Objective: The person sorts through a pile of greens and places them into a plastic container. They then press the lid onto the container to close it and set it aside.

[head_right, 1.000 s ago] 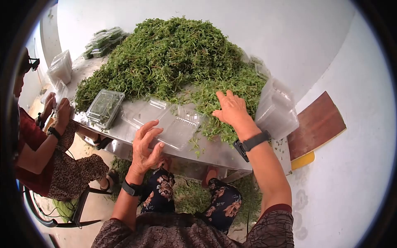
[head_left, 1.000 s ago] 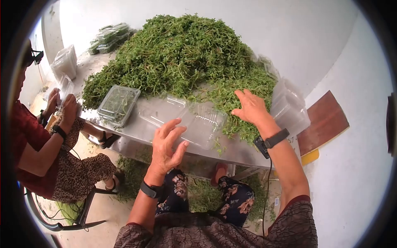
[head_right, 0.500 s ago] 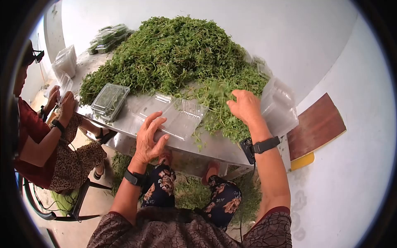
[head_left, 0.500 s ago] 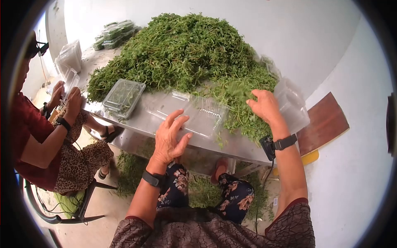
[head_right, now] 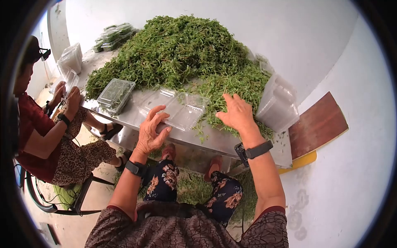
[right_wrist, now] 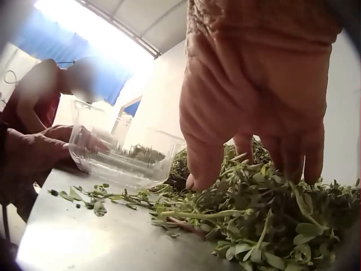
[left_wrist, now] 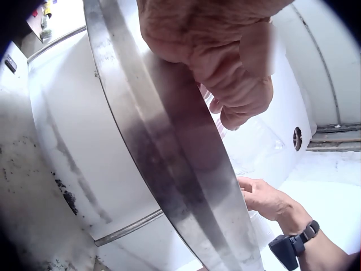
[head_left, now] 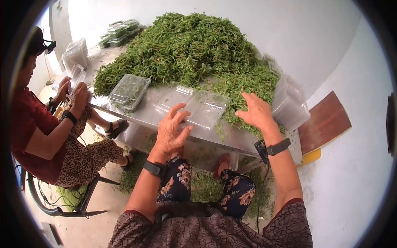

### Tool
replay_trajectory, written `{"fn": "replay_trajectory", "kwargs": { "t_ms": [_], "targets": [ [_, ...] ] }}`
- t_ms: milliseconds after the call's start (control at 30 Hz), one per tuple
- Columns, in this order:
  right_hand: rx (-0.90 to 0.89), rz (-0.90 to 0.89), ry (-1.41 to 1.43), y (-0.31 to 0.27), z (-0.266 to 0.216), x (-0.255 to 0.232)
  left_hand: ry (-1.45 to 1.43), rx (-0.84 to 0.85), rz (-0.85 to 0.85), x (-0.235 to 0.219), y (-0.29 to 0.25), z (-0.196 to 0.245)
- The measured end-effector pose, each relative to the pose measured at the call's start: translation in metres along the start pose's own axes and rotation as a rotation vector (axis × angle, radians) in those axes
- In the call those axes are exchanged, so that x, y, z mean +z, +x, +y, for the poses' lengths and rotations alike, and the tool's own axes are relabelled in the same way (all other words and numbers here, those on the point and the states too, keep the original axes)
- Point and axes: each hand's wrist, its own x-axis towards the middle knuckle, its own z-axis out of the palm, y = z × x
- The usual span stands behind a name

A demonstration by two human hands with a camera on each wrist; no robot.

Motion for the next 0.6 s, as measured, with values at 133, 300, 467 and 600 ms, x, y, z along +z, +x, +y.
{"fn": "replay_trajectory", "kwargs": {
  "t_ms": [133, 300, 467, 600],
  "targets": [
    [-0.101, 0.102, -0.2, -0.005, -0.004, 0.018, -0.015, 0.001, 0.007, -0.001, 0.0, 0.0],
    [-0.101, 0.156, -0.248, 0.005, 0.011, 0.03, -0.04, -0.015, 0.011, -0.002, 0.0, 0.0],
    [0.062, 0.273, 0.059, 0.01, 0.026, 0.015, -0.016, -0.007, 0.005, -0.002, -0.001, -0.001],
    [0.316, 0.233, 0.485, 0.012, 0.03, -0.005, -0.045, -0.025, -0.01, -0.003, -0.001, 0.001]
  ]
}}
